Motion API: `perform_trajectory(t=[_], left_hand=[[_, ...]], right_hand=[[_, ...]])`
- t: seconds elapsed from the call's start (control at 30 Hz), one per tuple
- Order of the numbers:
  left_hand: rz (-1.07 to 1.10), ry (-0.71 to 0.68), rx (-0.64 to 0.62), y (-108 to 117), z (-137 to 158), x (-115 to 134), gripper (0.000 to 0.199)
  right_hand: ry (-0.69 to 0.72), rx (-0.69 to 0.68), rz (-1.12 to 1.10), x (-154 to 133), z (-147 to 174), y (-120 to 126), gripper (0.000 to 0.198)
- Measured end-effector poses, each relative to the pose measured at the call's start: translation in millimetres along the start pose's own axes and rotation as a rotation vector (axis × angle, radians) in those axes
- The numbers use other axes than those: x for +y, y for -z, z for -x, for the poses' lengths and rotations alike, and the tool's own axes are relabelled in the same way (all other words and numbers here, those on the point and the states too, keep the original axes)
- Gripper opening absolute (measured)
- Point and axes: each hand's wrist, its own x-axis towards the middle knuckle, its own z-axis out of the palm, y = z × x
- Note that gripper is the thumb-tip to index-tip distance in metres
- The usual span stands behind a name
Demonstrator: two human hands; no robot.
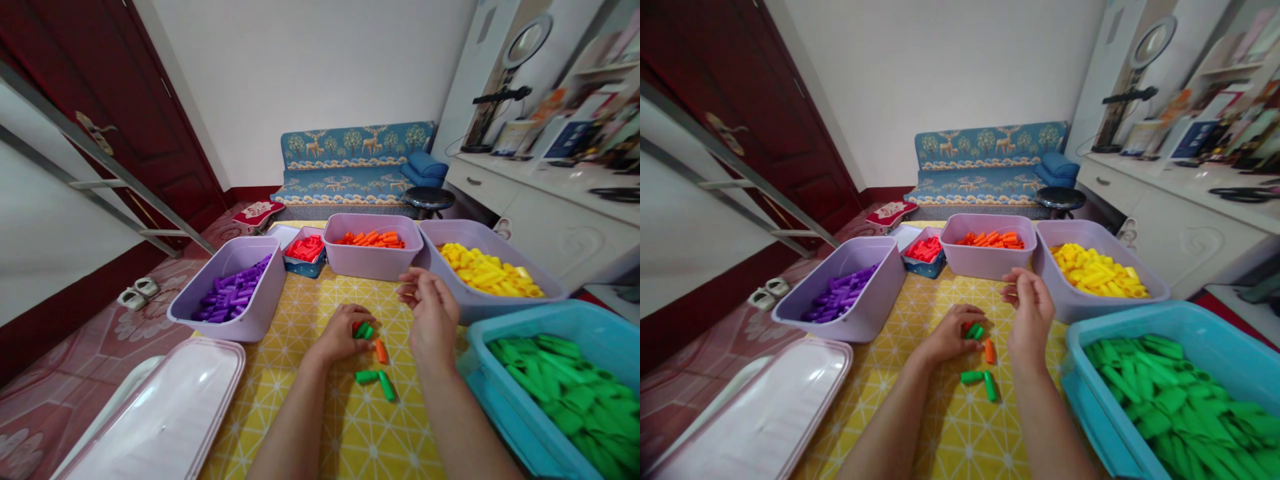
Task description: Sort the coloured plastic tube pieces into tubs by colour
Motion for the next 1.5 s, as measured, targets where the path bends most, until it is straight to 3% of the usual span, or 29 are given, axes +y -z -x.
perform_trajectory(t=[0.1, 0.2, 0.33, 0.57, 0.67, 0.8, 0.93, 1.0, 1.2, 1.37, 1.43, 1.5], left_hand=[[0.012, 0.044, 0.079, -2.2, -1.8, -7.0, 0.036], [0.081, 0.117, 0.202, -9.2, -3.9, -13.9, 0.020], [0.137, 0.130, 0.274, -14.5, -4.1, -19.2, 0.013], [0.097, 0.198, 0.250, -11.9, -2.3, -19.1, 0.018], [0.136, 0.185, 0.255, -11.7, -1.3, -15.7, 0.021], [0.167, 0.154, 0.250, -11.6, -0.4, -13.3, 0.025], [0.129, 0.160, 0.236, -11.8, -0.4, -13.5, 0.023], [0.109, 0.167, 0.229, -13.0, -0.7, -13.6, 0.023], [0.145, 0.167, 0.114, -4.5, 0.8, -10.5, 0.026], [0.057, 0.050, -0.286, 20.0, 8.4, 14.4, 0.088], [-0.065, -0.015, -0.364, 14.0, 12.6, 28.9, 0.100], [-0.163, -0.068, -0.376, -5.0, 16.6, 40.3, 0.101]], right_hand=[[-0.007, -0.249, 0.432, 32.2, 2.8, 2.7, 0.032], [-0.018, -0.406, 0.679, 58.9, 9.5, 4.7, 0.027], [-0.041, -0.549, 0.707, 69.2, 16.6, 1.0, 0.032], [0.156, -0.646, 0.801, 51.9, 16.4, -1.8, 0.020], [0.099, -0.568, 0.785, 39.9, 16.2, -3.7, 0.018], [0.018, -0.256, 0.266, 8.9, 19.5, -14.5, 0.027], [0.231, 0.176, -0.217, -33.6, 19.2, -16.5, 0.025], [0.292, 0.283, -0.360, -49.8, 16.2, -10.6, 0.028], [0.130, 0.341, -0.457, -49.2, 11.9, -1.7, 0.044], [0.039, 0.223, -0.431, -36.3, 15.7, -11.9, 0.043], [0.057, 0.209, -0.419, -37.0, 15.9, -13.8, 0.043], [0.066, 0.198, -0.399, -37.3, 15.1, -14.3, 0.044]])
